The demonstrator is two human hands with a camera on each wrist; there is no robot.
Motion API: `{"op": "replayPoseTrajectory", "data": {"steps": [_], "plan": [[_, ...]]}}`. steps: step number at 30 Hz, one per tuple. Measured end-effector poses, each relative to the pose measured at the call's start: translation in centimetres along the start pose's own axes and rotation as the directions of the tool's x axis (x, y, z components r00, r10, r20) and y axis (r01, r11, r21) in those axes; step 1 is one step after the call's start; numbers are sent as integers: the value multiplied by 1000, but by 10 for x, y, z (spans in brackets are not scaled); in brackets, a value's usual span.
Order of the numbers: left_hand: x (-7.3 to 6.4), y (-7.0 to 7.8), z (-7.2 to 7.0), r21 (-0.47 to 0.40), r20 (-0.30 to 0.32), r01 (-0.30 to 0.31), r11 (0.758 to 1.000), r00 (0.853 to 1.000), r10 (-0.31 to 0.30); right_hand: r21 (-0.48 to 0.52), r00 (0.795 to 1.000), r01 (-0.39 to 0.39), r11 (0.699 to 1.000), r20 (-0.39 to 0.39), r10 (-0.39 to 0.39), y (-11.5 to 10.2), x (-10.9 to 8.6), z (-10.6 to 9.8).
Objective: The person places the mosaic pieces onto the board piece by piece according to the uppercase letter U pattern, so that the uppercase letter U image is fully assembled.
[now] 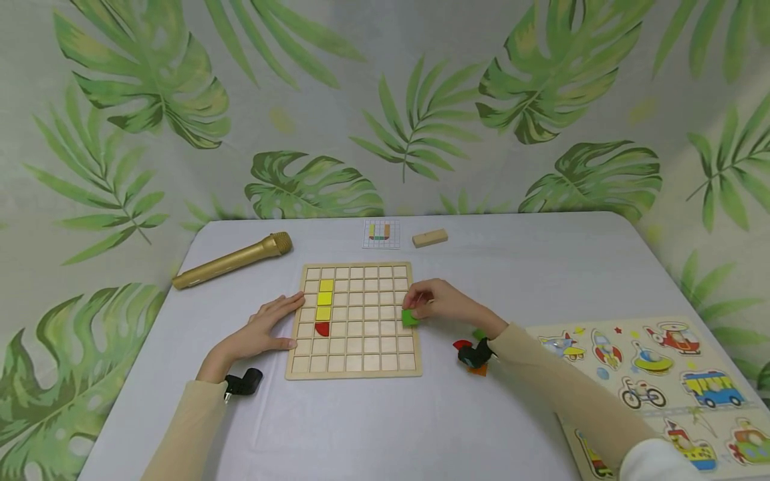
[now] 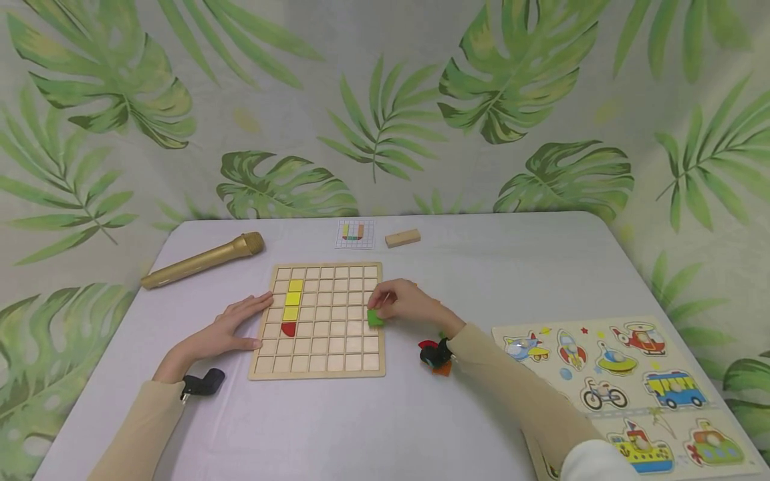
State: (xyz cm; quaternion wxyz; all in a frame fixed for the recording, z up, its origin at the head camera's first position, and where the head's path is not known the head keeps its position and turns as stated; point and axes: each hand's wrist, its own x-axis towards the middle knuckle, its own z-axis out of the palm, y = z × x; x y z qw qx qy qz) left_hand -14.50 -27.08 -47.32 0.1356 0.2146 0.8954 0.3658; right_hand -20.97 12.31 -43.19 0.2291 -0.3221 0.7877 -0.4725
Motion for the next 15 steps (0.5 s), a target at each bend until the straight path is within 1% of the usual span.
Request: {"op": "replayPoseTrajectory", "data": {"steps": [3, 5, 10, 15], "plan": [[0, -1, 0, -2, 2, 2, 1000, 1000, -2, 1, 1000, 2, 1000, 19, -2, -5, 15, 13], [1, -1, 1, -1, 3, 2, 1000, 1000, -2, -4, 999, 21, 1000, 25, -21, 2, 28, 21], [1, 0, 1, -2, 5, 3, 1000, 1000, -3, -24, 998, 46, 999, 48, -45, -6, 51, 42], [1, 0, 1, 0, 4, 12, 1000, 1000, -12, -9, 998, 13, 1000, 64, -13, -17, 68, 62]]}}
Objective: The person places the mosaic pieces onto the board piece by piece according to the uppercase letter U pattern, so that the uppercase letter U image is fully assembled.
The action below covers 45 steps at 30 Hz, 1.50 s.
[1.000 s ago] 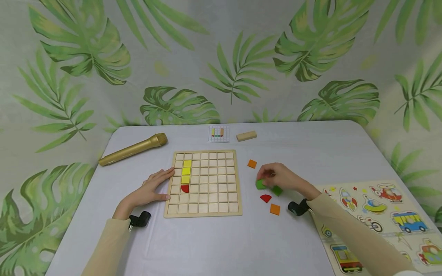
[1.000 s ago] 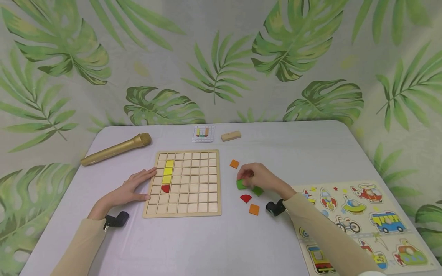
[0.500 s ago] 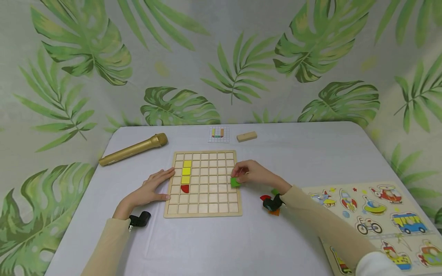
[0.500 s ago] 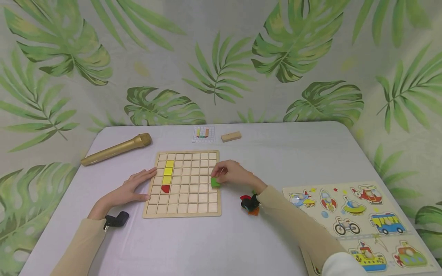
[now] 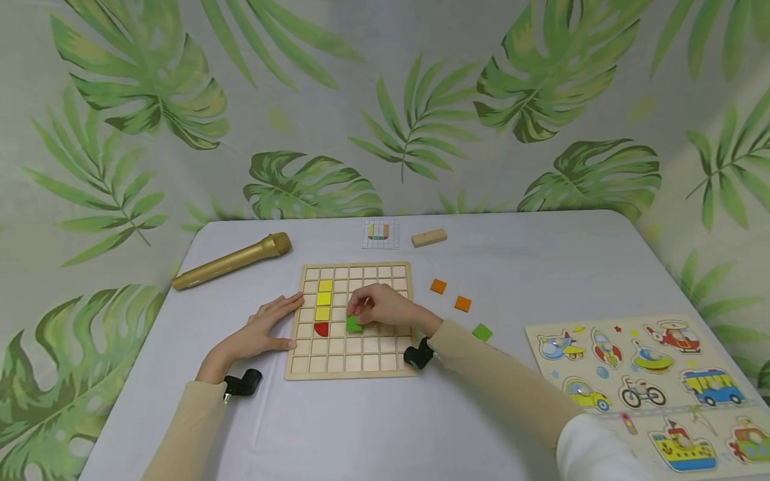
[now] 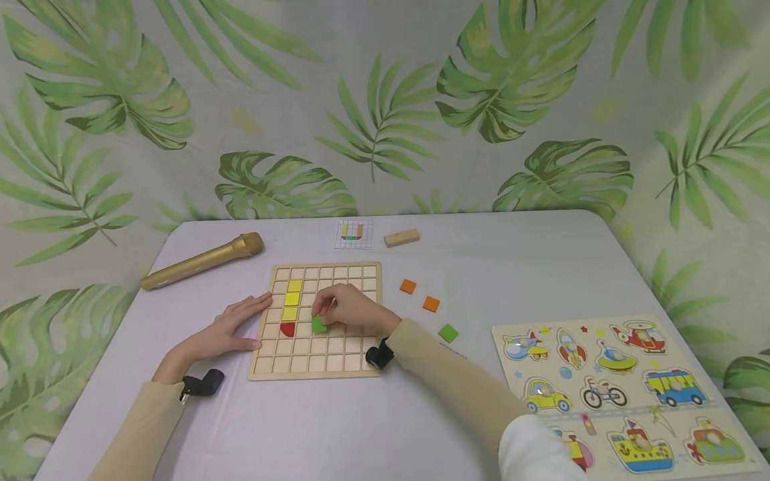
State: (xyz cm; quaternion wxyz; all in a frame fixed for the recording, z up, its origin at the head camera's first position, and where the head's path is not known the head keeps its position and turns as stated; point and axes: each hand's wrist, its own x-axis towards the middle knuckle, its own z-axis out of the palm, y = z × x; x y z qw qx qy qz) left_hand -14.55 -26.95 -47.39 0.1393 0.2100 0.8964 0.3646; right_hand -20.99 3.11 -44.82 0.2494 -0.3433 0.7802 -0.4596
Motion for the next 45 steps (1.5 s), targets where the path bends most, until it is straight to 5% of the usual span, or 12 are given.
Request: {"op": "replayPoseTrajectory", "data": {"steps": [11, 23, 32, 45], "plan": [[0, 2, -1, -2, -4, 11, 1000, 1000, -11, -115, 999, -25, 993, -47, 20, -13, 19, 25], [0, 9, -5, -3, 7, 2, 1000, 1000, -2, -398, 998, 6, 917, -50, -28, -28, 20, 32], [2, 8, -4, -4, 7, 9, 1000, 1000, -9, -132, 997, -21, 991, -73, 12, -14, 6, 15], [-3, 8, -1, 4, -12, -14, 1000, 1000, 14, 29, 992, -72, 997, -102, 75, 20, -51, -39]]}}
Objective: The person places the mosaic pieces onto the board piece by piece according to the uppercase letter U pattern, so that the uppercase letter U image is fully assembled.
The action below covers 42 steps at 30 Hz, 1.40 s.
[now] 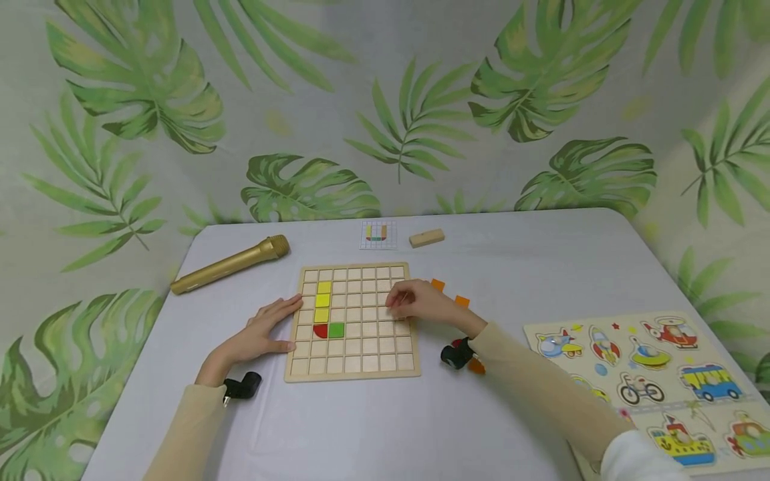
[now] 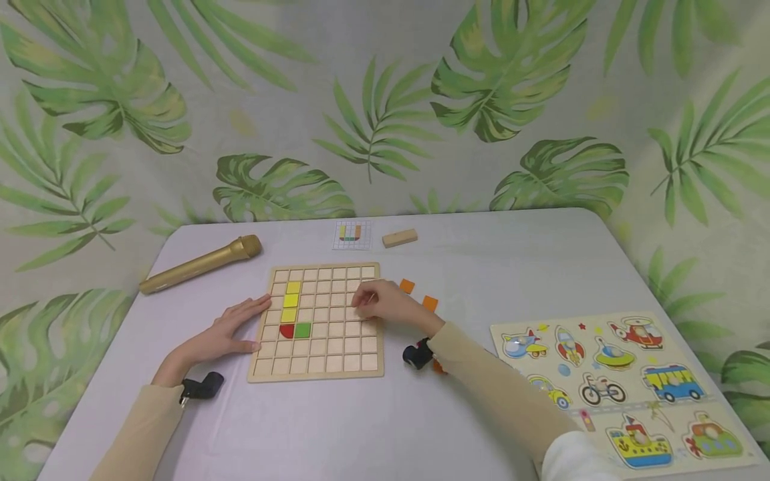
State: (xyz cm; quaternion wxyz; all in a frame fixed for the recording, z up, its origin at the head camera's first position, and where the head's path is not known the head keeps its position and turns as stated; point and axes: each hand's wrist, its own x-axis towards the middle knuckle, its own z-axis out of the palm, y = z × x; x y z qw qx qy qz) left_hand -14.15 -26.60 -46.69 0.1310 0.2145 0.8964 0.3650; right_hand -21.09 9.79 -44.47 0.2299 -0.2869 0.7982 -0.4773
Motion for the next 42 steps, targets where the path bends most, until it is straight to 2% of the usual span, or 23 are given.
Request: {"op": "replayPoseTrajectory", "data": {"steps": [7, 14, 20, 26, 31, 36, 42], "plan": [[1, -1, 2, -1, 7, 11, 1000, 1000, -11, 88, 996, -72, 993, -42, 76, 21, -40, -40], [0, 0, 1, 5, 4, 6, 1000, 1000, -6, 89, 984, -129, 988, -113, 139, 41, -80, -77], [0, 0, 1, 6, 3, 0, 1000, 1000, 0, 116, 974, -150, 982, -155, 167, 53, -105, -98], [-1, -1, 1, 5, -4, -15, 1000, 1000, 15, 114, 966, -166, 979, -178, 185, 60, -119, -106], [0, -3, 2, 3, 1, -9, 1000, 1000, 9, 124, 971, -151, 981, -165, 171, 61, -124, -104], [1, -4, 1, 3, 4, -2, 1000, 1000, 2, 110, 987, -98, 989, -119, 111, 61, -123, -99], [0, -2, 0, 7, 0, -2, 1000, 1000, 2, 29, 999, -22, 999, -36, 23, 62, -120, -91]]}}
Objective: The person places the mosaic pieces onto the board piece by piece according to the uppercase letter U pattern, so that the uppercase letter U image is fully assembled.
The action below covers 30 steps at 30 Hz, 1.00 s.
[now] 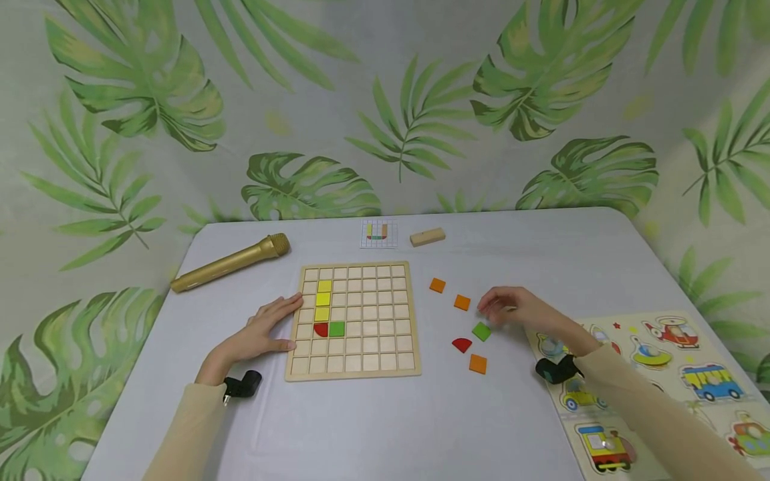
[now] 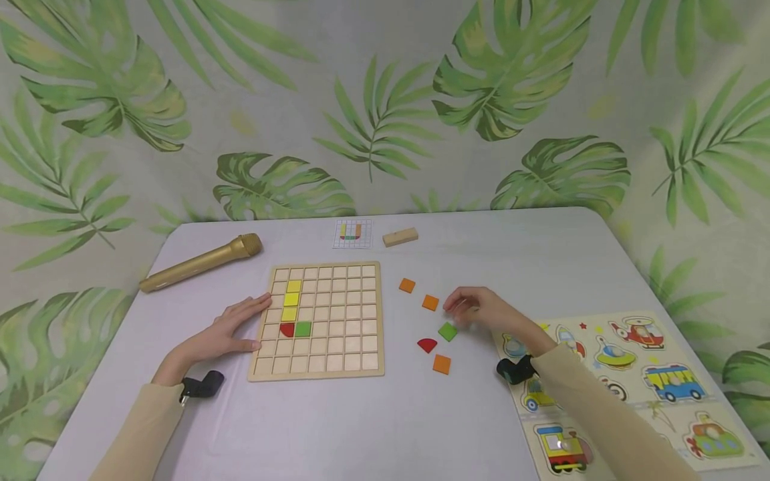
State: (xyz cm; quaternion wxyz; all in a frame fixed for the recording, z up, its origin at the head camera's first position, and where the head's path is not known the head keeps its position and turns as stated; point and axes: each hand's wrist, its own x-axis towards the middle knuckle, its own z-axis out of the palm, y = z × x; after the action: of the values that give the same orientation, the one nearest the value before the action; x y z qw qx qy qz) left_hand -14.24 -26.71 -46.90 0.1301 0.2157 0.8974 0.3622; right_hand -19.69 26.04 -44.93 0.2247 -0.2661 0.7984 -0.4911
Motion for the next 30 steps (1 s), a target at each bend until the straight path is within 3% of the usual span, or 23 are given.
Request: {"op": "replayPoseTrajectory", "data": {"steps": [9, 18, 24, 30], "plan": [[0, 1, -1, -5, 3, 14, 1000, 1000, -14, -164, 999, -50, 985, -11, 49, -1, 1, 14], [0, 0, 0, -9, 4, 7, 1000, 1000, -7, -262, 999, -28, 965, -24, 22, -7, 2, 21], [1, -2, 1, -15, 7, 4, 1000, 1000, -4, -185, 998, -60, 981, 18, 64, -6, 5, 14], [0, -1, 0, -6, 5, 0, 1000, 1000, 0, -63, 999, -40, 997, 29, 41, -8, 11, 13]]}}
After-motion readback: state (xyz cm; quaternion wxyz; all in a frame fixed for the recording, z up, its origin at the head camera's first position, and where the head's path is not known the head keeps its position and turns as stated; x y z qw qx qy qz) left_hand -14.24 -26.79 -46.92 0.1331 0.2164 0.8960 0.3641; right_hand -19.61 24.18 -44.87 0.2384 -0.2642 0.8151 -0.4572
